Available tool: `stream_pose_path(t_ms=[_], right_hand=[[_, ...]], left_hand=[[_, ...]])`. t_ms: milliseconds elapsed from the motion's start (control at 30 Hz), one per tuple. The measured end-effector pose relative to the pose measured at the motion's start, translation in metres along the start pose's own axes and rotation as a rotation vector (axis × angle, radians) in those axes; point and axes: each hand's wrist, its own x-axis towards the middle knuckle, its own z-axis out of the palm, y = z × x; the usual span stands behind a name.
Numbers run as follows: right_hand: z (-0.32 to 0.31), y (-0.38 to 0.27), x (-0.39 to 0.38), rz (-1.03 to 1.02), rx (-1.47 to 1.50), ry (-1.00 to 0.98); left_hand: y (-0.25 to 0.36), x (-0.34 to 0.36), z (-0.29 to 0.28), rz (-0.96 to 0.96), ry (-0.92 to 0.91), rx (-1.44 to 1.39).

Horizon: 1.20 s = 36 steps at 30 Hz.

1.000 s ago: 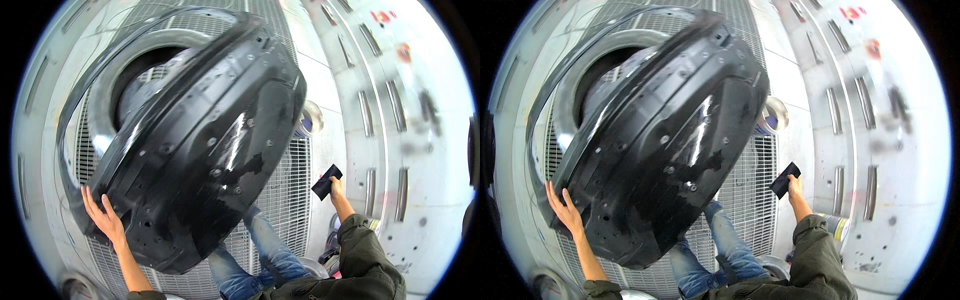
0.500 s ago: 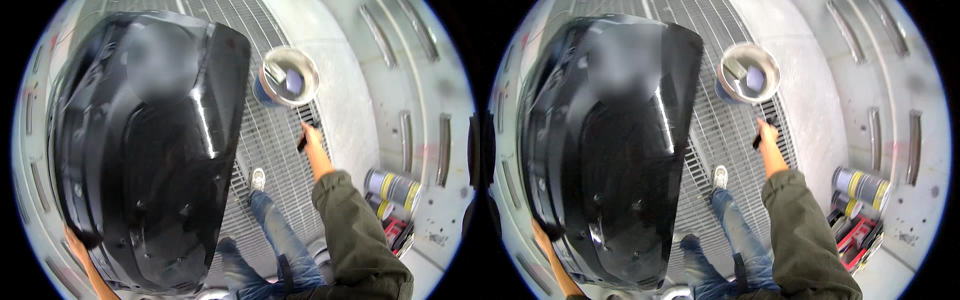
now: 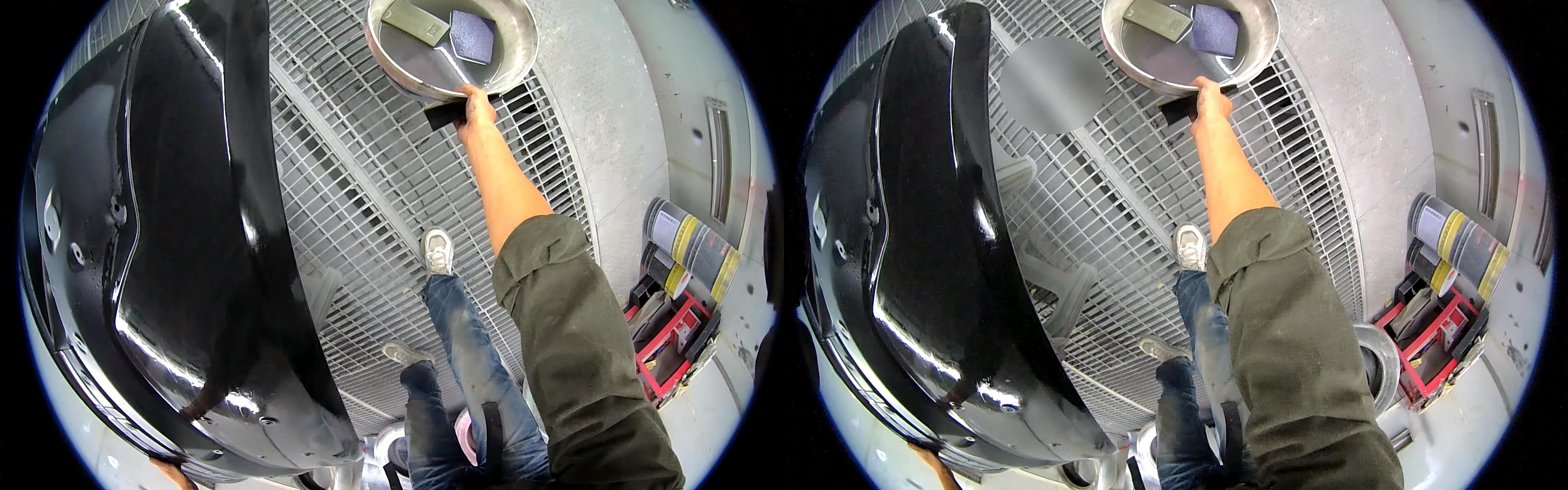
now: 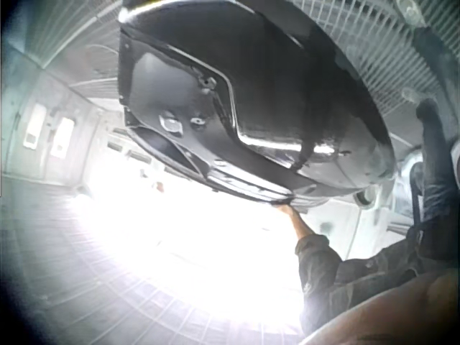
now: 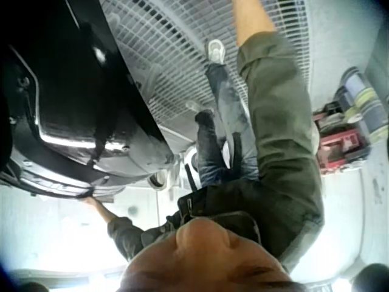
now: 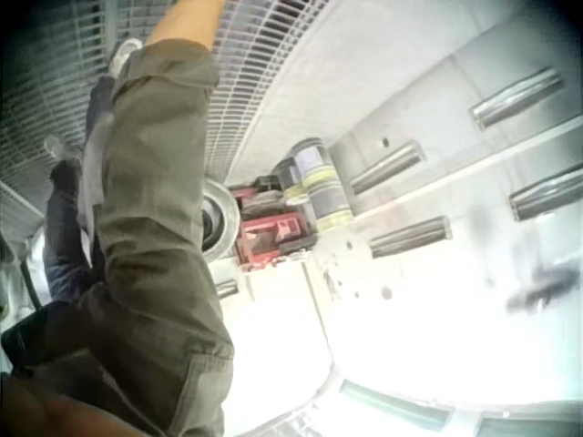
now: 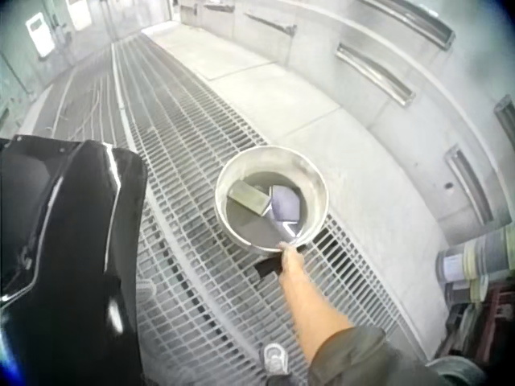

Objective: The person retrieves a sanding block from a shelf, walks to a paint booth, and sands the surface of a black car bumper with the sanding block. The person repeatedly rubs the sanding block over the bumper's surface.

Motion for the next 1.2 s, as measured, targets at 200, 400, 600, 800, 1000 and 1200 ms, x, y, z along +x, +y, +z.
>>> stream_pose_path(t_ms=[200, 400, 600, 800, 1000, 1200], right_hand=[[0.003, 0.009, -0.013, 0.007, 0.087, -0.078], [-0.05, 0.06, -0.029, 0.055, 0.134, -0.096], [-0.144, 0.139, -0.064, 0.12, 0.121, -0.109], [-0.222, 0.189, -0.115, 0.163, 0.105, -0.11], [-0.252, 0.202, -0.144, 0.259, 0.073, -0.103], [-0.278, 0.129, -0.209, 0.428, -0.201, -0.31]], left_hand=[[-0.021, 0.011, 0.007, -0.069, 0.039, -0.058], [-0.052, 0.024, 0.02, 0.014, 0.091, -0.056], [-0.042, 0.024, 0.03, 0.115, 0.001, -0.119], [-0.038, 0.026, 0.035, 0.133, 0.026, -0.057], [-0.05, 0.029, 0.037, 0.206, 0.052, -0.057], [-0.06, 0.031, 0.038, 0.027, 0.059, -0.114]])
